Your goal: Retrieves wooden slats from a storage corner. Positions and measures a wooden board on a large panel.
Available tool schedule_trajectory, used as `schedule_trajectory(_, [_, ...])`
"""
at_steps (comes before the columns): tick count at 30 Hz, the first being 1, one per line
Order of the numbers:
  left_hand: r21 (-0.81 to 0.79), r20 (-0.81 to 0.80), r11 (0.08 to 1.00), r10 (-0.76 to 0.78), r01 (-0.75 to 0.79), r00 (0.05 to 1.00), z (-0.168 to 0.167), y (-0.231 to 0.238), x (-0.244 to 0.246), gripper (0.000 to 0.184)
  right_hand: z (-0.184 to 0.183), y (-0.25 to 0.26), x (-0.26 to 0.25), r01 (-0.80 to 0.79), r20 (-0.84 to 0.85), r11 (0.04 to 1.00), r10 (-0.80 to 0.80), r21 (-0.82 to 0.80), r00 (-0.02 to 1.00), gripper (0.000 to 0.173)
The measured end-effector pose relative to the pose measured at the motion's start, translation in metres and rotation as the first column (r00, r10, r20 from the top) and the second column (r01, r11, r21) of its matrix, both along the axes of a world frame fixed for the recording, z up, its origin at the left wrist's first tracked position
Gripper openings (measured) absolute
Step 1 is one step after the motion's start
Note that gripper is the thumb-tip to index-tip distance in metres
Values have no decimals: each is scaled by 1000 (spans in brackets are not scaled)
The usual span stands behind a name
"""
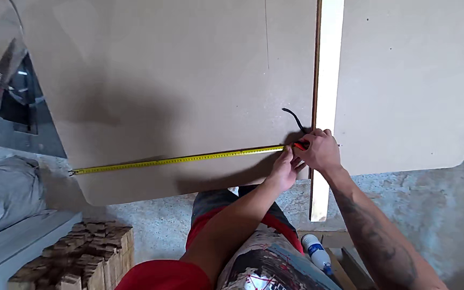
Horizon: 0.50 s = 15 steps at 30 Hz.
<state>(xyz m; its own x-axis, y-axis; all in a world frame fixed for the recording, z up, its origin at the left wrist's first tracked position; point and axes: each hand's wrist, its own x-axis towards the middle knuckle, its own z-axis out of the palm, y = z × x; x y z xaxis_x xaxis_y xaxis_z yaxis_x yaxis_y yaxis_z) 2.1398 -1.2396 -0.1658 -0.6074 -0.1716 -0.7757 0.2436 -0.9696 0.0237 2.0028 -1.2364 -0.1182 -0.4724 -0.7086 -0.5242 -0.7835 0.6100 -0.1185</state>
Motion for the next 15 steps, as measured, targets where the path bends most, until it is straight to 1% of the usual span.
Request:
schedule_trajectory(2, [71, 102, 995, 64, -71, 993, 0, 4, -15, 47, 8, 0, -2, -11, 57, 999, 13, -42, 998, 38])
schedule_trajectory(4, [87, 186, 992, 77, -94, 980, 3, 1, -23, 55, 20, 1, -6, 13, 159, 995, 4, -103, 987, 37])
schedule_trajectory(7, [110, 238, 987, 86, -115, 967, 10, -4, -27, 67, 41, 3, -3, 88, 231, 966, -31, -243, 972, 25])
schedule_trajectory(8, [116, 244, 985, 94, -126, 965, 10, -5, -28, 66, 50, 2, 1, 95, 239, 948, -21, -305, 971, 27])
schedule_trajectory(10, [139, 240, 980, 106, -142, 965, 7, -6, -25, 60, 67, 2, 14, 98, 290, 910, 26, -403, 957, 36])
schedule_trajectory(12, [167, 251, 971, 128, -173, 959, 11, -7, -23, 50, 75, 0, 30, 114, 357, 856, 86, -504, 930, 42])
schedule_trajectory(13, [169, 254, 964, 160, -206, 954, 19, -11, -21, 43, 75, 0, 36, 106, 374, 834, 126, -541, 919, 41])
schedule_trajectory(14, [167, 297, 958, 179, -235, 938, 35, -18, -22, 36, 72, 0, 40, 96, 400, 819, 171, -565, 900, 38])
schedule_trajectory(15, [174, 396, 953, 162, -247, 904, 60, -33, -27, 35, 65, 0, 42, 82, 433, 813, 218, -576, 875, 35])
